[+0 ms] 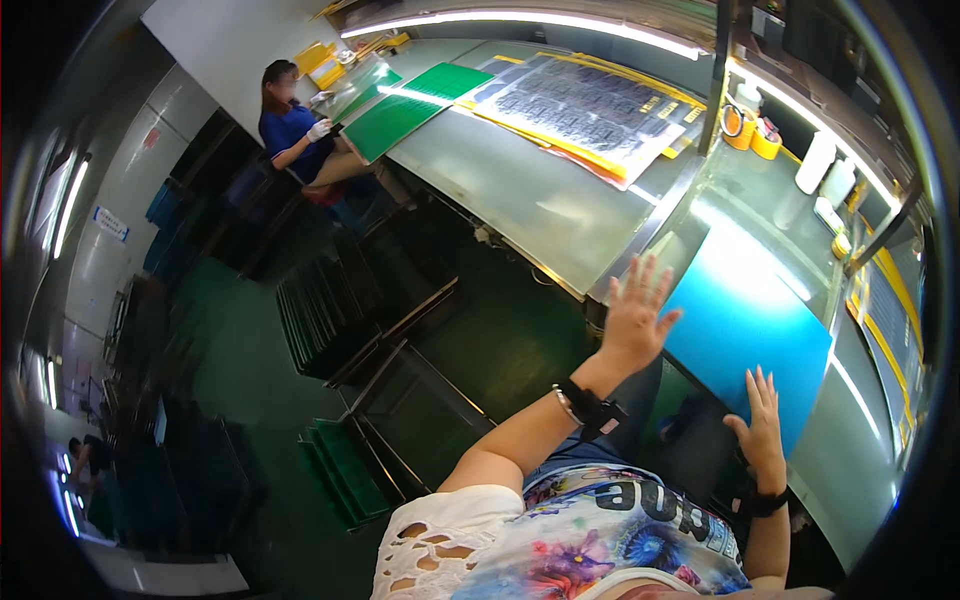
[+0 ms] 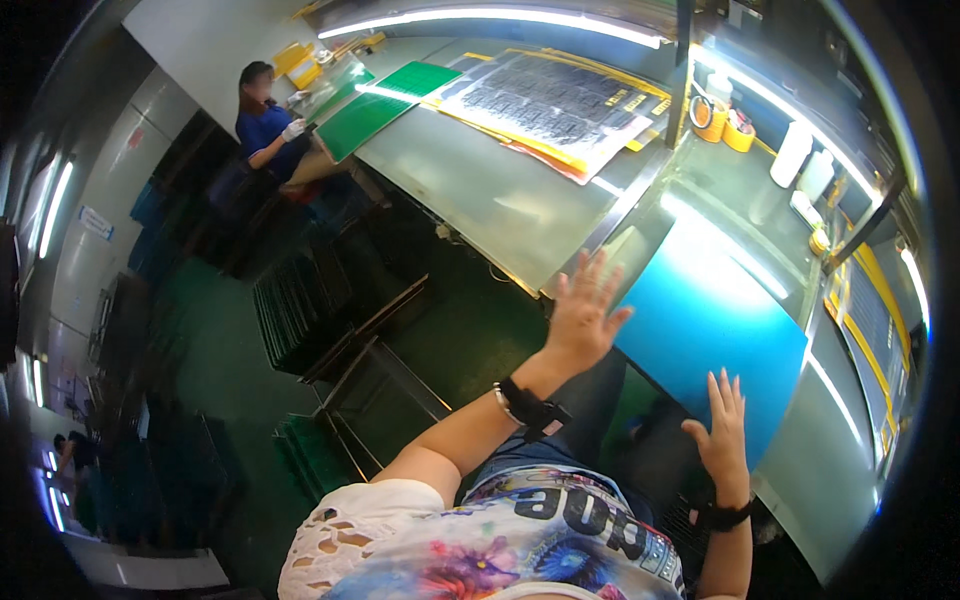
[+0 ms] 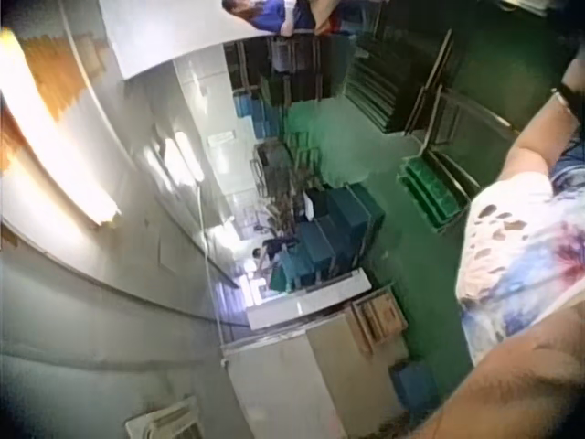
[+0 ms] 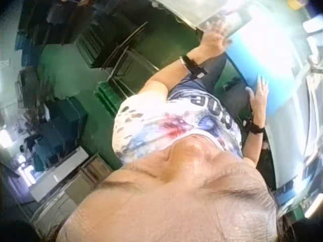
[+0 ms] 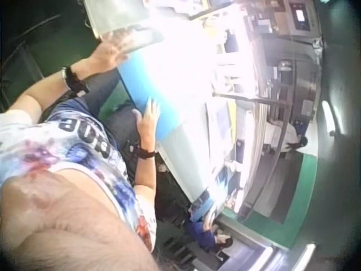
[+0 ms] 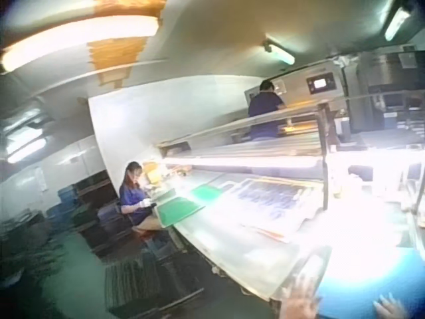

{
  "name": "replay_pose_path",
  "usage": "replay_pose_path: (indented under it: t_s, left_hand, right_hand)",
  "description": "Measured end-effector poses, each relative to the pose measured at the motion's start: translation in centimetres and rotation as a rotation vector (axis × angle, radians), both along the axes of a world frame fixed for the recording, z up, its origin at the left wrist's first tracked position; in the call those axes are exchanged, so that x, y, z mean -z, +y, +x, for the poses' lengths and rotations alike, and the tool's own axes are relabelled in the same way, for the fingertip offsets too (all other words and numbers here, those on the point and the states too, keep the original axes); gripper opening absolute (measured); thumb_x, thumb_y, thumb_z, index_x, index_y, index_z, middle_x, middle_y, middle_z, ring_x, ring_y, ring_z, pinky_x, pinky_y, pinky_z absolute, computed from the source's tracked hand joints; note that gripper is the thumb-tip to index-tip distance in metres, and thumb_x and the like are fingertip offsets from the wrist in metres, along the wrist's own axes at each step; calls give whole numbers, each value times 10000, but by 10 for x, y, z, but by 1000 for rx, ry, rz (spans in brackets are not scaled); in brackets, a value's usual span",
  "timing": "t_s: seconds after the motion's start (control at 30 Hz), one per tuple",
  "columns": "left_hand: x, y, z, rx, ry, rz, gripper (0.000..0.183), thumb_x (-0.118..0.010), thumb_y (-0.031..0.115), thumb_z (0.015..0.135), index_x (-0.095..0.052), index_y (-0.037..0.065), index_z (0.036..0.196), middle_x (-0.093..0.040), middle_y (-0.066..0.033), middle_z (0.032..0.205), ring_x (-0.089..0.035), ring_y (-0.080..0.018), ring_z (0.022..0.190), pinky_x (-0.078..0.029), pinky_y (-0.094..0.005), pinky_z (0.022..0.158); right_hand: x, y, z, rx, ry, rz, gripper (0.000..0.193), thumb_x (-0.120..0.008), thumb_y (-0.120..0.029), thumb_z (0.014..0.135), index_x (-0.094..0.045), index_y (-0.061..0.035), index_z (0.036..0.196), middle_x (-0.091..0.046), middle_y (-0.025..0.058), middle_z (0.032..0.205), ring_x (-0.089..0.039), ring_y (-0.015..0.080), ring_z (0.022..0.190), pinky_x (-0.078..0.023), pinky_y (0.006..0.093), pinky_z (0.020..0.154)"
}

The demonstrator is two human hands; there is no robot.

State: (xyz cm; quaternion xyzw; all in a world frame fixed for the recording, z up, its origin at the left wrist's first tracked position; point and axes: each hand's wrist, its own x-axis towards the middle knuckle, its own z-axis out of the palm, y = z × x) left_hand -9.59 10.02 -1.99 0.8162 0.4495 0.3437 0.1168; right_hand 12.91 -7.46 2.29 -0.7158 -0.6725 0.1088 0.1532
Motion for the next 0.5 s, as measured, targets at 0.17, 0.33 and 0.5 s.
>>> replay_pose_path:
  t_s: [0.17, 0.33, 0.5]
  left_hand:
    - [56, -16, 15, 185, 324, -193, 686, -484, 507, 856, -345, 100, 1391, -215, -149, 1485, -129, -347, 1382, -80, -579, 1078]
    - [74, -14, 35, 228, 126, -107, 713, -538, 503, 816, -379, 84, 1371, -217, -164, 1479, -115, -343, 1386, -40, -561, 1097]
    - [79, -6, 1, 139, 167, -114, 710, -626, 437, 774, -412, 78, 1349, -191, -190, 1479, -99, -355, 1387, -51, -579, 1091]
  right_hand:
    - [0, -13, -9, 19, 86, -128, 667, -622, -74, 754, -359, -53, 1366, -314, 170, 1434, -233, 386, 1340, -184, 500, 1084]
    - [56, -40, 16, -74, -114, -59, 618, -573, -19, 766, -386, -63, 1354, -335, 153, 1424, -268, 334, 1329, -239, 419, 1072]
    - [41, -9, 6, -148, -303, 51, 496, -675, -316, 799, -542, -138, 1242, -483, 209, 1296, -478, 388, 1161, -378, 520, 956]
